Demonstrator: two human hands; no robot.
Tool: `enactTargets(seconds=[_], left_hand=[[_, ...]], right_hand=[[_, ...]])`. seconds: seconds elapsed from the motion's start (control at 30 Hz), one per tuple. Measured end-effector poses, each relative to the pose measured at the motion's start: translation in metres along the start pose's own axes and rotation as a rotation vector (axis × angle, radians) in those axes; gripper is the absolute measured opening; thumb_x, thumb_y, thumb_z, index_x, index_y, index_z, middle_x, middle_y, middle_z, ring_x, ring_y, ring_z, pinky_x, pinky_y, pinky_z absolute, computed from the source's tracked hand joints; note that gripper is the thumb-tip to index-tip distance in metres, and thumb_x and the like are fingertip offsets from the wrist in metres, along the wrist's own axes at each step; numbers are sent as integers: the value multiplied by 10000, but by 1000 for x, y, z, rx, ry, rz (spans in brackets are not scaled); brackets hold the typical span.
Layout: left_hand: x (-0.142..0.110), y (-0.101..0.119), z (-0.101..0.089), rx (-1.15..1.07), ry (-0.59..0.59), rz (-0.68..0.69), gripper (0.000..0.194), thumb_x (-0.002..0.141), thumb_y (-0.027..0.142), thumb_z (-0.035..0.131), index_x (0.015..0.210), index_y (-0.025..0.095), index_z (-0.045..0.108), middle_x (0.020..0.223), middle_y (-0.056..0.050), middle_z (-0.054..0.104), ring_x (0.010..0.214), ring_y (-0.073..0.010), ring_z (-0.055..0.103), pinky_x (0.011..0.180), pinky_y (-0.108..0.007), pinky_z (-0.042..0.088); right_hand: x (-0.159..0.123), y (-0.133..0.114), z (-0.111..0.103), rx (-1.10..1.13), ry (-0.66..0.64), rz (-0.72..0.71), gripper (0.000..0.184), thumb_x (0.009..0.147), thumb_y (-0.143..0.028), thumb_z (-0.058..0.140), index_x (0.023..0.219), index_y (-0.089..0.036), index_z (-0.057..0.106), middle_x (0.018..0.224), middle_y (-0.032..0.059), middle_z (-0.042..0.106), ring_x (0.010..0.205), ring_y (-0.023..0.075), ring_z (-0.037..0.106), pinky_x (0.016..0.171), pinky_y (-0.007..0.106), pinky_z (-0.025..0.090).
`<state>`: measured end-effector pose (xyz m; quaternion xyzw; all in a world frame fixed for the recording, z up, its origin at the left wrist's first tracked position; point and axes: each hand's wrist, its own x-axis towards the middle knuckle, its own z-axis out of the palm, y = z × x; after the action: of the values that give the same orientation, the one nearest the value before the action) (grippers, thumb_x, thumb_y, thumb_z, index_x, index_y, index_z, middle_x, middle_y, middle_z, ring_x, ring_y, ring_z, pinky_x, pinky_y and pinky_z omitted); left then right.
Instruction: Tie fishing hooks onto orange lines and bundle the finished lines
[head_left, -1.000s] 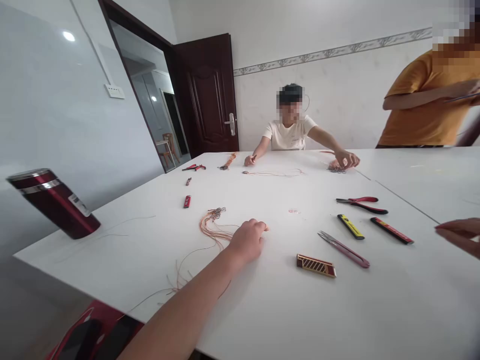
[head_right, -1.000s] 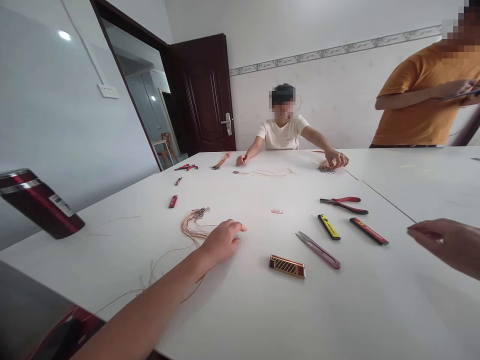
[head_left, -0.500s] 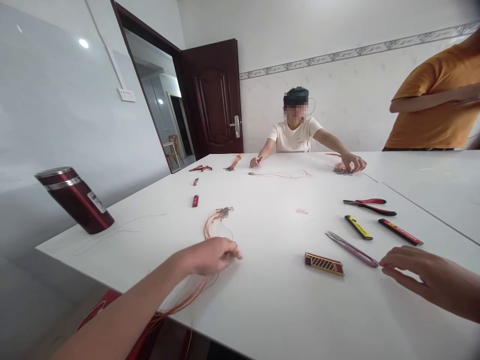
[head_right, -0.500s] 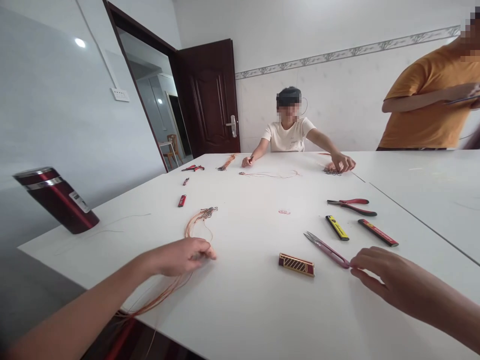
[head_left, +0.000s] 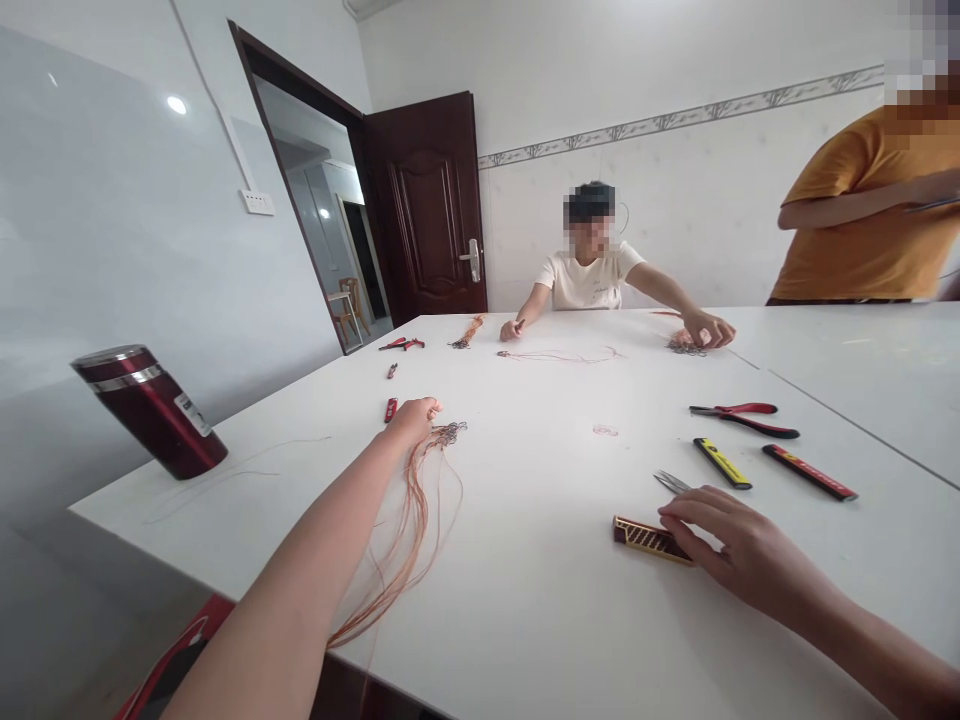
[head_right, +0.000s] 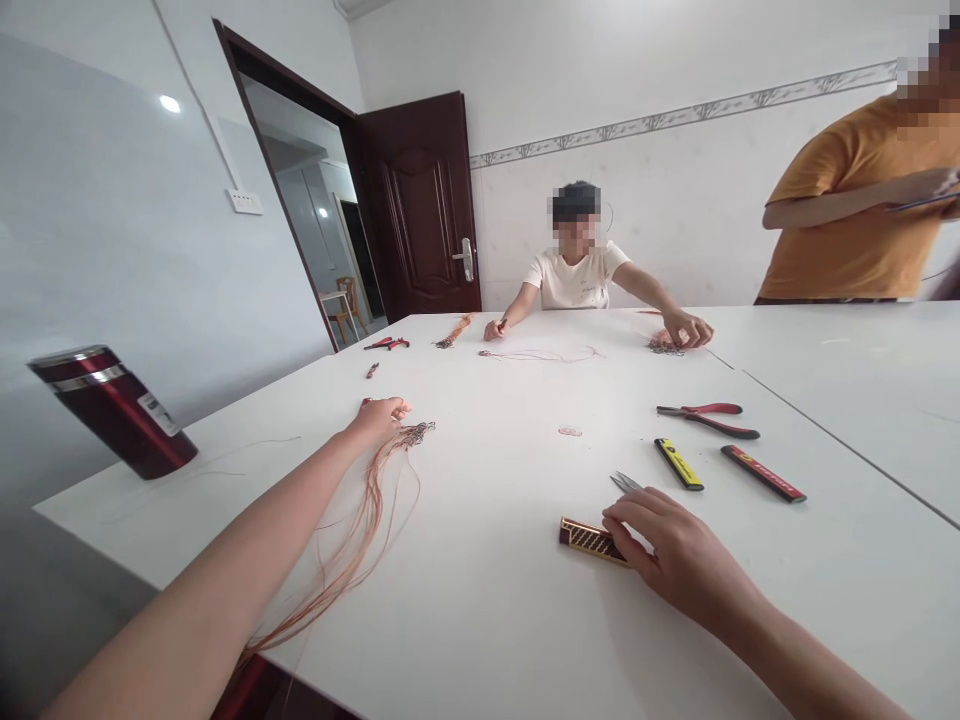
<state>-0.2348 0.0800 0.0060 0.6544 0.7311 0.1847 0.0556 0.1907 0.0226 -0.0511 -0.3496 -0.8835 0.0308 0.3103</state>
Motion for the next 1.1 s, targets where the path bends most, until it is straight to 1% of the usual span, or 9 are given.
enactTargets(seconds=[0.13, 0.23, 0.37, 0.53, 0.67, 0.8, 0.93, 1.03, 1.1], left_hand=[[7, -6, 4, -2, -84, 10, 270, 827, 289, 473, 1055, 152, 521, 1057, -70, 555, 885, -169, 558, 756, -371, 471], [11, -8, 6, -11, -94, 3, 276, 827, 289, 474, 1060, 149, 516, 1046, -69, 557, 875, -168, 561, 747, -369, 474], [12, -9, 12, -36, -62, -28, 282, 826, 288, 476, 1068, 148, 509, 1041, -69, 557, 868, -166, 563, 741, -368, 475], [8, -11, 18, -91, -4, -72, 293, 825, 288, 477, 1079, 142, 499, 1031, -69, 558, 846, -162, 568, 716, -356, 484], [5, -11, 21, -128, 46, -59, 279, 825, 287, 479, 1058, 136, 509, 992, -62, 571, 812, -151, 574, 696, -342, 489], [1, -7, 24, -160, 125, -23, 260, 824, 288, 482, 1027, 131, 525, 964, -56, 581, 795, -145, 577, 691, -337, 488], [-4, 0, 23, -197, 269, -4, 260, 823, 291, 481, 1025, 133, 526, 975, -58, 578, 814, -151, 573, 711, -349, 480], [-5, 10, 14, -253, 405, -10, 251, 821, 289, 482, 1011, 130, 528, 955, -53, 579, 815, -154, 569, 723, -359, 469], [-6, 24, 6, -310, 484, -8, 238, 809, 249, 495, 1013, 129, 517, 892, -43, 583, 794, -152, 566, 733, -359, 458]], right_hand=[[-3, 3, -6, 87, 6, 127, 184, 829, -310, 443, 808, -218, 601, 809, 54, 603, 707, 161, 559, 472, 227, 438], [-2, 5, -7, 133, 12, 197, 209, 831, -342, 436, 799, -215, 599, 808, 52, 601, 654, 138, 542, 446, 205, 418], [0, 8, -7, 142, -21, 235, 216, 827, -364, 437, 784, -220, 593, 778, 31, 600, 608, 120, 525, 473, 204, 420], [1, 5, -13, 153, -64, 297, 242, 832, -372, 420, 737, -225, 586, 714, 5, 592, 569, 110, 507, 493, 209, 415], [1, 6, -13, 147, -73, 314, 260, 824, -391, 425, 719, -224, 596, 682, 3, 588, 534, 112, 504, 484, 217, 414], [-1, 9, -11, 155, -64, 318, 262, 819, -399, 430, 735, -225, 607, 675, 10, 590, 540, 124, 512, 482, 225, 418], [-2, 8, -11, 158, -65, 321, 265, 815, -406, 432, 726, -230, 609, 672, 10, 594, 536, 125, 514, 479, 223, 415], [-1, 6, -13, 167, -58, 333, 267, 813, -410, 434, 719, -226, 604, 676, 11, 595, 541, 123, 511, 484, 222, 414], [-1, 5, -15, 181, -41, 351, 269, 815, -408, 432, 723, -216, 597, 698, 20, 598, 563, 127, 513, 507, 229, 421]])
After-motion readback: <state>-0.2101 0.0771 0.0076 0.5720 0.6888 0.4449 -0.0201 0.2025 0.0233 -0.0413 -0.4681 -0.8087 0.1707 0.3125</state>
